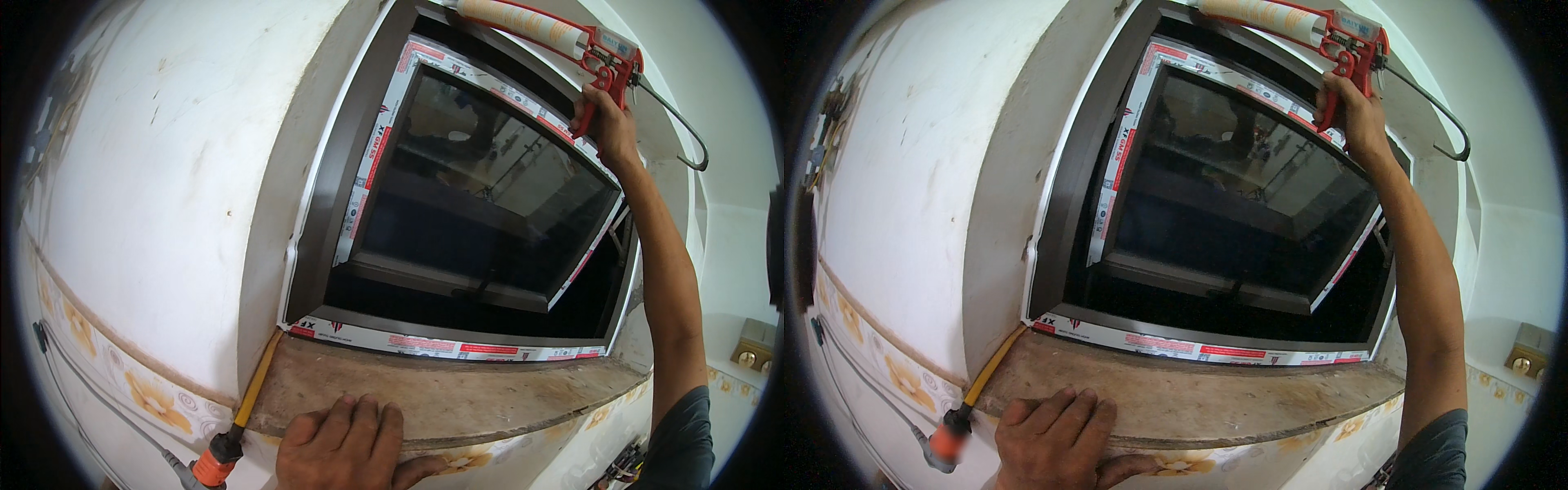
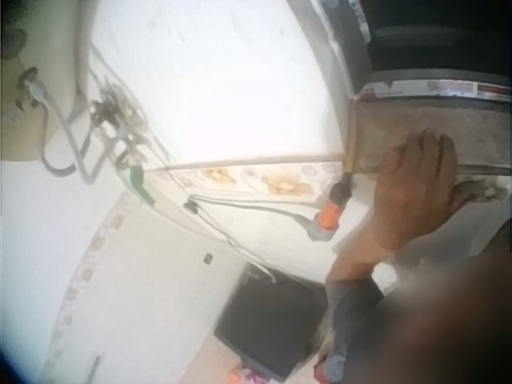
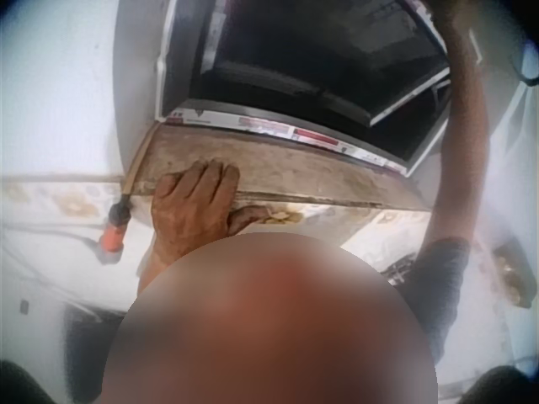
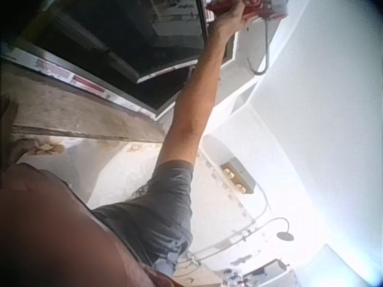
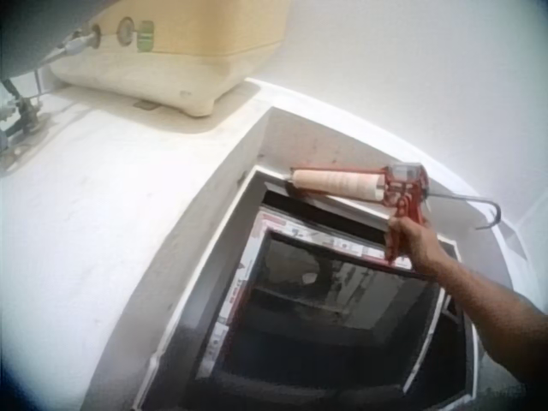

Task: The person applies silicone sealant around the perimeter of a window frame using a caulking gun. They move along the top, sides, and bottom edges, smoothing the bead with a finger and occasionally reloading the cartridge.

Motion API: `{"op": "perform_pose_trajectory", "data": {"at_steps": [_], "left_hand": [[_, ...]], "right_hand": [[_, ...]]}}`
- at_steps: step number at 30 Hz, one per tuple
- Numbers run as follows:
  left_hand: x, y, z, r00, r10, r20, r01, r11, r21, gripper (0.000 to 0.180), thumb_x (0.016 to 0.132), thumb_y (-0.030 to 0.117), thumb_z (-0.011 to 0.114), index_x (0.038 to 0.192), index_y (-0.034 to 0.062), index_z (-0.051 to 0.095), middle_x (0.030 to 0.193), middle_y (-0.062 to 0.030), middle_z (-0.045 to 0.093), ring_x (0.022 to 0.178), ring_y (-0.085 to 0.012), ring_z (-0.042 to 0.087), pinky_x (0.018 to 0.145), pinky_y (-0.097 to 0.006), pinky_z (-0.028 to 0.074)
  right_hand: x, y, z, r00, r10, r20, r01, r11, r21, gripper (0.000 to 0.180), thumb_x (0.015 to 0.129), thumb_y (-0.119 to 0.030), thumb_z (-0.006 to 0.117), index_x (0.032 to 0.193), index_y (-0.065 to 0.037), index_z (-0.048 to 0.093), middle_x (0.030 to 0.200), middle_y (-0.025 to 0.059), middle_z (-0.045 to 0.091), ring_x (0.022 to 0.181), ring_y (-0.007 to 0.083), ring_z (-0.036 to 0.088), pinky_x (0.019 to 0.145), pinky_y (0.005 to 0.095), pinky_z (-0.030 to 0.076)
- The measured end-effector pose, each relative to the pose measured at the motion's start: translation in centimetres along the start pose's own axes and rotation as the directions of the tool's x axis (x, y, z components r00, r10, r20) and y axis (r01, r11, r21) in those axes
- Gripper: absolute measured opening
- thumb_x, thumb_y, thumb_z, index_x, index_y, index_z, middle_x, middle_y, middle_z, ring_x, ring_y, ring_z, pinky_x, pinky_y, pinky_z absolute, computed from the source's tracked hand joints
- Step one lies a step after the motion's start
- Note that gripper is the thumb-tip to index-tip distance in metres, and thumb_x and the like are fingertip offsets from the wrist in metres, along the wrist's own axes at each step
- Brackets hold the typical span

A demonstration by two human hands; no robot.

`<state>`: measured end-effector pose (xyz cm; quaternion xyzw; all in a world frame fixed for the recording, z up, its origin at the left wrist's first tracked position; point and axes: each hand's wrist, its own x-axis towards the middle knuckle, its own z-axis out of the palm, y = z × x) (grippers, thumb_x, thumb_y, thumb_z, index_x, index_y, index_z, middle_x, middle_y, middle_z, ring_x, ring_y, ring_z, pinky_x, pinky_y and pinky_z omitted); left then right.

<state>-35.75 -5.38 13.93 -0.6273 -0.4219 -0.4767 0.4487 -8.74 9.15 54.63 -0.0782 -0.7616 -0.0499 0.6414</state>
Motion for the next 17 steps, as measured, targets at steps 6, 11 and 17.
{"op": "perform_pose_trajectory", "data": {"at_steps": [6,11,17], "left_hand": [[0.2,0.0,-0.2,1.0,0.009,0.017,-0.009,1.0,0.007,0.064,0.092,0.067,0.06,0.11,0.0064,0.072,0.101,-0.0104,0.072,0.092,-0.0267,0.068,0.079,-0.04,0.045],[0.1,0.0,-0.1,1.0,0.007,0.022,-0.007,1.0,0.007,0.064,0.091,0.067,0.062,0.111,0.0065,0.072,0.102,-0.0105,0.072,0.092,-0.0271,0.069,0.081,-0.04,0.045],[0.1,0.1,-0.3,0.999,0.007,0.046,-0.008,1.0,0.007,0.065,0.09,0.067,0.063,0.112,0.0066,0.072,0.104,-0.0104,0.072,0.094,-0.0276,0.069,0.083,-0.041,0.046]], "right_hand": [[-0.6,0.7,-1.0,0.997,0.034,-0.064,-0.035,0.999,-0.021,0.031,0.095,-0.035,0.065,0.096,-0.005,0.059,0.075,0.0068,0.062,0.063,0.0181,0.062,0.062,0.0334,0.052],[-0.9,1.5,-1.9,0.998,0.034,-0.059,-0.034,0.999,0.005,0.031,0.094,-0.036,0.066,0.095,-0.005,0.059,0.073,0.0066,0.061,0.062,0.0176,0.061,0.061,0.0331,0.052],[-1.4,1.9,-3.0,0.994,0.083,-0.076,-0.082,0.997,0.013,0.038,0.093,-0.034,0.069,0.111,-0.003,0.055,0.077,0.0092,0.061,0.061,0.0197,0.059,0.061,0.0349,0.053]]}}
